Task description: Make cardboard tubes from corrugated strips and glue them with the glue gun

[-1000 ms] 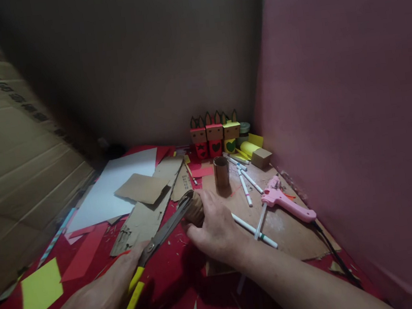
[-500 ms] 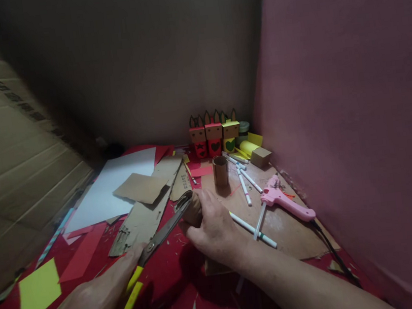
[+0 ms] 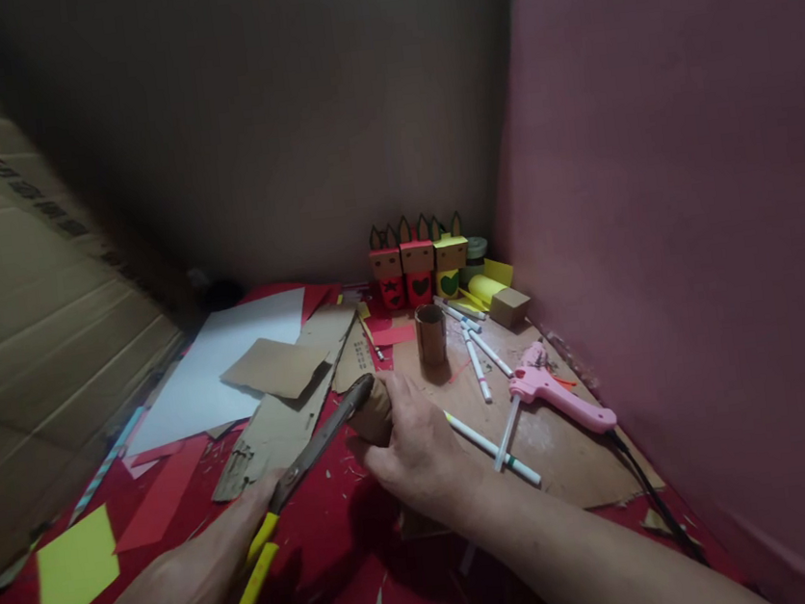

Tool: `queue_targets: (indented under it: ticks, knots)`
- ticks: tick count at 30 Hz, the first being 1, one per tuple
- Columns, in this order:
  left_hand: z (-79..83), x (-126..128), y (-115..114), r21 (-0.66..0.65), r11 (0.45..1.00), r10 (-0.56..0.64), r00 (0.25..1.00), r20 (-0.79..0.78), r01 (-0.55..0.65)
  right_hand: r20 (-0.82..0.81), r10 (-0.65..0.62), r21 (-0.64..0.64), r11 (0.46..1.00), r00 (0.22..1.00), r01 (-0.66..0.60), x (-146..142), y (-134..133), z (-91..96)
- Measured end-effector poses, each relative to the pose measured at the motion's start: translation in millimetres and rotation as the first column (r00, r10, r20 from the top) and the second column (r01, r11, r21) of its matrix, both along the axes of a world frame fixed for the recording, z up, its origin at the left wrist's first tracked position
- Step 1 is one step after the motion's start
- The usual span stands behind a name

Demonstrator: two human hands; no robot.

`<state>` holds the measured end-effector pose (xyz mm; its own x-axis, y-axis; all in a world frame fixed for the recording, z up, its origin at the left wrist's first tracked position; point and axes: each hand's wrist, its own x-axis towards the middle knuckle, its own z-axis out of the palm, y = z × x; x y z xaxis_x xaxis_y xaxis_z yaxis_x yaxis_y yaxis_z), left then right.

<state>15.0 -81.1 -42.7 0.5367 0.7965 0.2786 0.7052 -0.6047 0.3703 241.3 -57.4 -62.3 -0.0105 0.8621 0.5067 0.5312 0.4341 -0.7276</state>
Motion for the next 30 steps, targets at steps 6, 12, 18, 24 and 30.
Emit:
queue_targets:
  ticks: [6, 12, 18, 24, 30]
  knots:
    - [1.5, -8.8, 9.2, 0.097, 0.995, 0.034, 0.982, -0.188, -0.016, -0.160, 0.016, -0.143, 0.989, 0.987, -0.039, 0.1, -0.6, 7.0]
    - [5.0, -4.4, 10.0, 0.100, 0.995, 0.025, 0.975, -0.221, -0.003, -0.174, -0.021, -0.195, 0.981, 0.985, -0.014, 0.0, 0.7, 8.6]
    - [6.9, -3.8, 8.1, 0.128, 0.992, 0.033, 0.974, -0.224, -0.004, -0.122, 0.004, -0.116, 0.993, 0.993, -0.018, 0.7, 0.0, 7.8]
    - [6.3, -0.3, 8.1, 0.117, 0.993, 0.044, 0.977, -0.209, -0.020, -0.039, 0.008, -0.019, 1.000, 0.999, -0.008, 0.2, -0.7, 3.5]
    - [8.4, -3.3, 13.1, 0.094, 0.995, 0.042, 0.975, -0.220, -0.022, -0.122, 0.018, -0.061, 0.998, 0.992, -0.026, 0.1, -0.2, 8.5]
